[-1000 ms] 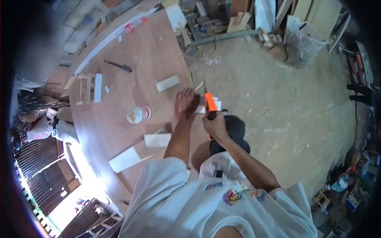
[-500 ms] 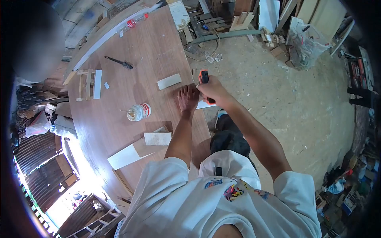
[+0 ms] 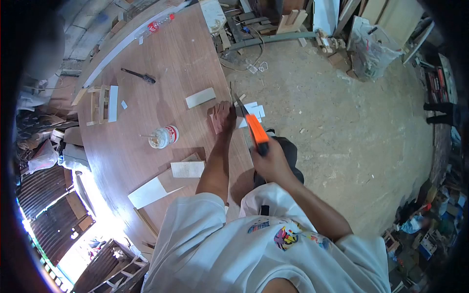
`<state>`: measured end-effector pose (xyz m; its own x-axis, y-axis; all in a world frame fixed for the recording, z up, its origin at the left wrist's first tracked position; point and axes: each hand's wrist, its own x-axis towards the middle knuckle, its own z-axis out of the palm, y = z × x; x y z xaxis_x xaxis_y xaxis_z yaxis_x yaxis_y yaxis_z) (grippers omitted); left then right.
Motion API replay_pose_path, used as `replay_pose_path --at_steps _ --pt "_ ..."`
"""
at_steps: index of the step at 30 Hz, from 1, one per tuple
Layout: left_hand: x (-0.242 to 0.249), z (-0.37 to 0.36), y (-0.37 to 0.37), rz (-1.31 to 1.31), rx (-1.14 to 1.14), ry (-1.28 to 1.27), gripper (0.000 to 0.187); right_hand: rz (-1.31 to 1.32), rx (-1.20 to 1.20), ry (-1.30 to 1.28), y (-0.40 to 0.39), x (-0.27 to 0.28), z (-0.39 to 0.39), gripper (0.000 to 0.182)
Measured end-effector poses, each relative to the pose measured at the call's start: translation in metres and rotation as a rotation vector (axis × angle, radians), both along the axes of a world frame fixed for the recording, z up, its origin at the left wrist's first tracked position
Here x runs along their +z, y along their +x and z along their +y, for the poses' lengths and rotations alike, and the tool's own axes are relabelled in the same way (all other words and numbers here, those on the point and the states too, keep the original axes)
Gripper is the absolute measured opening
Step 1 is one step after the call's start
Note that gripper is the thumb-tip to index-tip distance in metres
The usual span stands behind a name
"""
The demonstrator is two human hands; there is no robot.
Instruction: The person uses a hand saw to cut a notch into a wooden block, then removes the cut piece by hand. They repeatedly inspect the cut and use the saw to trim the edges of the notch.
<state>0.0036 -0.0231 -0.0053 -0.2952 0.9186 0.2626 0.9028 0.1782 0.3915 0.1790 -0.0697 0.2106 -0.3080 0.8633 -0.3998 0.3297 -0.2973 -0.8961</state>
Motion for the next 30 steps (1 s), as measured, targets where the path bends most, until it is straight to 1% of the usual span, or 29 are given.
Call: replay_pose_path --at_steps 1,2,3,5,6,7,8,9,11,12,14,17,19,21,22,24,25,27,28,30 --pt "0.0 -0.002 0.001 -0.061 -0.026 -0.011 0.012 0.036 -0.001 0.042 -0.009 -0.027 0.006 0.017" --pt "-0.002 0.001 0.001 -0.056 -0.025 0.0 0.012 0.078 0.008 0.099 -0.021 -0.044 0.016 0.012" --pt "-0.003 -0.002 0.001 -0.073 0.002 0.029 0.012 0.083 0.007 0.103 -0.029 -0.046 0.019 0.012" --pt "-0.006 -0.009 0.003 -0.09 0.022 0.052 0.013 -0.019 -0.018 0.128 -0.038 -0.047 0.021 0.012" --pt "0.001 -0.01 0.004 -0.011 0.011 0.032 0.013 0.025 -0.048 0.073 -0.031 -0.044 0.017 0.012" --pt "0.005 -0.003 0.002 0.073 0.011 0.025 0.013 0.012 -0.029 0.059 -0.022 -0.025 0.011 0.013" --pt "0.005 -0.005 0.001 0.007 -0.003 0.043 0.014 -0.003 -0.011 0.031 -0.013 -0.001 -0.003 0.013" --pt "0.001 -0.02 0.003 0.0 -0.007 0.011 0.014 -0.011 -0.014 -0.001 -0.004 0.016 -0.025 0.013" --pt "0.001 -0.005 0.002 -0.038 -0.01 0.022 0.014 0.157 -0.066 0.074 0.005 0.036 -0.034 0.014" --pt "0.002 -0.001 0.003 -0.04 -0.011 0.03 0.014 0.156 -0.067 0.082 0.005 0.025 -0.031 0.014" --pt "0.006 -0.003 0.003 0.013 -0.022 0.003 0.014 0.053 -0.058 0.126 0.002 -0.022 -0.022 0.014" --pt "-0.008 -0.003 0.0 0.0 -0.011 0.057 0.013 0.055 -0.031 0.158 -0.031 -0.073 0.024 0.014" --pt "-0.009 -0.006 0.001 -0.009 -0.001 0.094 0.012 0.069 -0.042 0.18 -0.04 -0.063 0.031 0.014" --pt "-0.008 -0.003 0.002 -0.024 -0.001 0.138 0.011 -0.016 -0.034 0.018 -0.036 -0.044 0.021 0.012" --pt "-0.005 0.0 0.0 0.001 -0.014 0.108 0.01 0.034 -0.015 0.127 -0.024 -0.039 0.007 0.012" --pt "-0.001 -0.002 0.0 0.048 -0.017 0.043 0.009 0.094 0.019 -0.024 0.0 0.024 -0.015 0.014" --pt "-0.001 -0.004 0.0 0.048 -0.016 0.037 0.009 0.094 0.02 -0.029 0.007 0.032 -0.022 0.014" --pt "0.0 -0.003 0.001 -0.006 -0.026 0.04 0.009 0.145 -0.02 0.024 0.015 0.04 -0.029 0.024" --pt "0.002 -0.002 0.002 -0.007 -0.028 0.041 0.009 0.124 -0.008 0.057 0.013 0.007 -0.028 0.018" --pt "0.006 -0.002 0.003 0.052 -0.011 0.044 0.009 0.005 0.003 0.065 -0.005 -0.039 0.002 0.017"
